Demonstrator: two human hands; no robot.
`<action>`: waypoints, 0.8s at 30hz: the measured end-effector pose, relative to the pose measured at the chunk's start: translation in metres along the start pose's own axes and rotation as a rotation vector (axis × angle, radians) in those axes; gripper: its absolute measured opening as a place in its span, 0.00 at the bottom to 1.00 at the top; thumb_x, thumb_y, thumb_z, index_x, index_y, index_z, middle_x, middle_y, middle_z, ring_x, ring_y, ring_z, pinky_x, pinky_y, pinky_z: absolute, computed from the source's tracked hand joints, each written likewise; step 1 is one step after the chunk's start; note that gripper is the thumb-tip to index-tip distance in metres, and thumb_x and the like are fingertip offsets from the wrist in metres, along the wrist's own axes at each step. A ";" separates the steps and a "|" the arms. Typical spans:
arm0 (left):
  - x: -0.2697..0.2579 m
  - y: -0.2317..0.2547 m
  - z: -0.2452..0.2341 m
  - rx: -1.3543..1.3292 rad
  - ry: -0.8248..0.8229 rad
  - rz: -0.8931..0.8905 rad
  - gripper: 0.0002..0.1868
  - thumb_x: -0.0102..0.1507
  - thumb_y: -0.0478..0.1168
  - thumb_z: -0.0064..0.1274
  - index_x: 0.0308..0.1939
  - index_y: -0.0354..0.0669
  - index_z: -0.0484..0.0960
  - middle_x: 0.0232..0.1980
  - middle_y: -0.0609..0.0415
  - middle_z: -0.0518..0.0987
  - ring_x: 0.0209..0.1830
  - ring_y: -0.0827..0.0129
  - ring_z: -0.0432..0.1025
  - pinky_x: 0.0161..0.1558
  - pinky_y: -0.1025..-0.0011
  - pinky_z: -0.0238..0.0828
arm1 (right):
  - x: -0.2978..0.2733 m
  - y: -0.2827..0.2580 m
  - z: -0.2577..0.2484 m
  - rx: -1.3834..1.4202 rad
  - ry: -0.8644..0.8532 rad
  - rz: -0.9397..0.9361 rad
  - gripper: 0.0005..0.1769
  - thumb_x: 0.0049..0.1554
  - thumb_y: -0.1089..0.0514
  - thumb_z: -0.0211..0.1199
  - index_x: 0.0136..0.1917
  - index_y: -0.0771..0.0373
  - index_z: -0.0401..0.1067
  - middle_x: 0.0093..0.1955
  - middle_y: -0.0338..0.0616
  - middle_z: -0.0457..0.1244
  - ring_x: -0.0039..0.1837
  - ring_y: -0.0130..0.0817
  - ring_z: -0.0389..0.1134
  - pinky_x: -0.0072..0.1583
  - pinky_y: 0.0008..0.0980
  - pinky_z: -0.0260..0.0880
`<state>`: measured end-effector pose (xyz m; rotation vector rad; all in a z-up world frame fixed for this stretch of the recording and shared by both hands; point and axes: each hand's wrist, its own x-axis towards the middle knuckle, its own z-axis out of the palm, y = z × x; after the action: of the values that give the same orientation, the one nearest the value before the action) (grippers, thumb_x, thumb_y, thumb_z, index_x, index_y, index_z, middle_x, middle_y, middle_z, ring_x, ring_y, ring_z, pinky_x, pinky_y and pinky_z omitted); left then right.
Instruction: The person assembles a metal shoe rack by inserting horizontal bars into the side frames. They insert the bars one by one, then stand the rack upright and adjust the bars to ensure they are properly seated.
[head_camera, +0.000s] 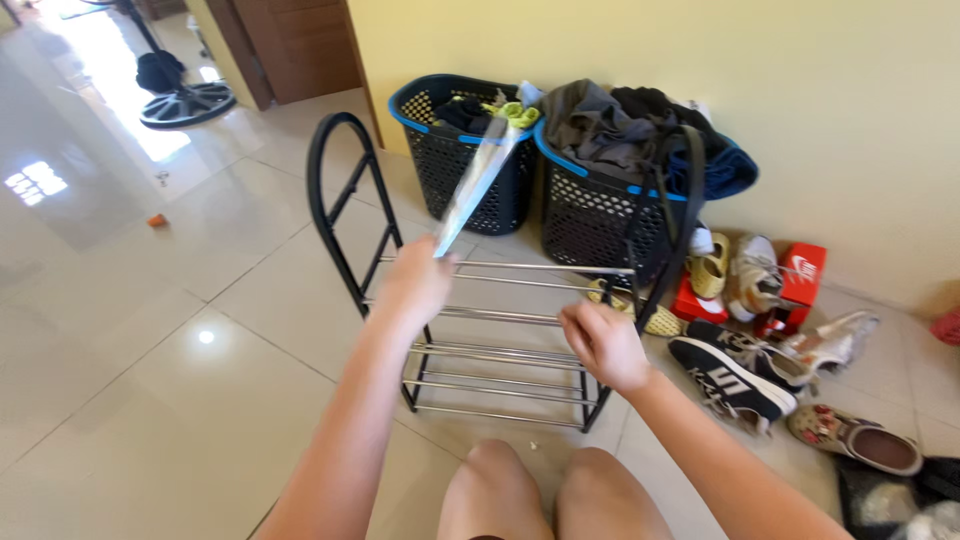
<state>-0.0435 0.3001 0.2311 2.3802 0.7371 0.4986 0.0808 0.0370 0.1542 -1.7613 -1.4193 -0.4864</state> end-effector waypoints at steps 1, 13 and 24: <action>0.014 0.006 0.020 -0.016 -0.044 0.092 0.13 0.64 0.45 0.57 0.44 0.38 0.82 0.40 0.36 0.83 0.42 0.43 0.78 0.44 0.51 0.74 | -0.013 0.007 -0.006 0.002 0.019 -0.062 0.04 0.57 0.64 0.64 0.45 0.63 0.70 0.39 0.47 0.64 0.41 0.48 0.67 0.43 0.43 0.69; 0.162 0.065 0.193 0.021 -0.623 -0.008 0.21 0.55 0.46 0.71 0.28 0.27 0.83 0.20 0.46 0.77 0.17 0.62 0.72 0.22 0.62 0.66 | -0.065 0.174 -0.022 0.546 0.357 1.115 0.15 0.67 0.50 0.55 0.53 0.66 0.70 0.42 0.44 0.64 0.44 0.34 0.63 0.48 0.36 0.66; 0.163 0.048 0.249 0.030 -0.752 -0.056 0.11 0.53 0.41 0.72 0.36 0.41 0.91 0.22 0.52 0.75 0.15 0.71 0.60 0.19 0.67 0.57 | -0.019 0.208 -0.003 1.677 0.173 1.432 0.13 0.65 0.58 0.58 0.51 0.73 0.70 0.40 0.46 0.63 0.39 0.29 0.61 0.42 0.25 0.66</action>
<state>0.2260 0.2604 0.1016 2.3039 0.4529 -0.4269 0.2705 0.0131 0.0712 -0.7524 0.1054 1.0251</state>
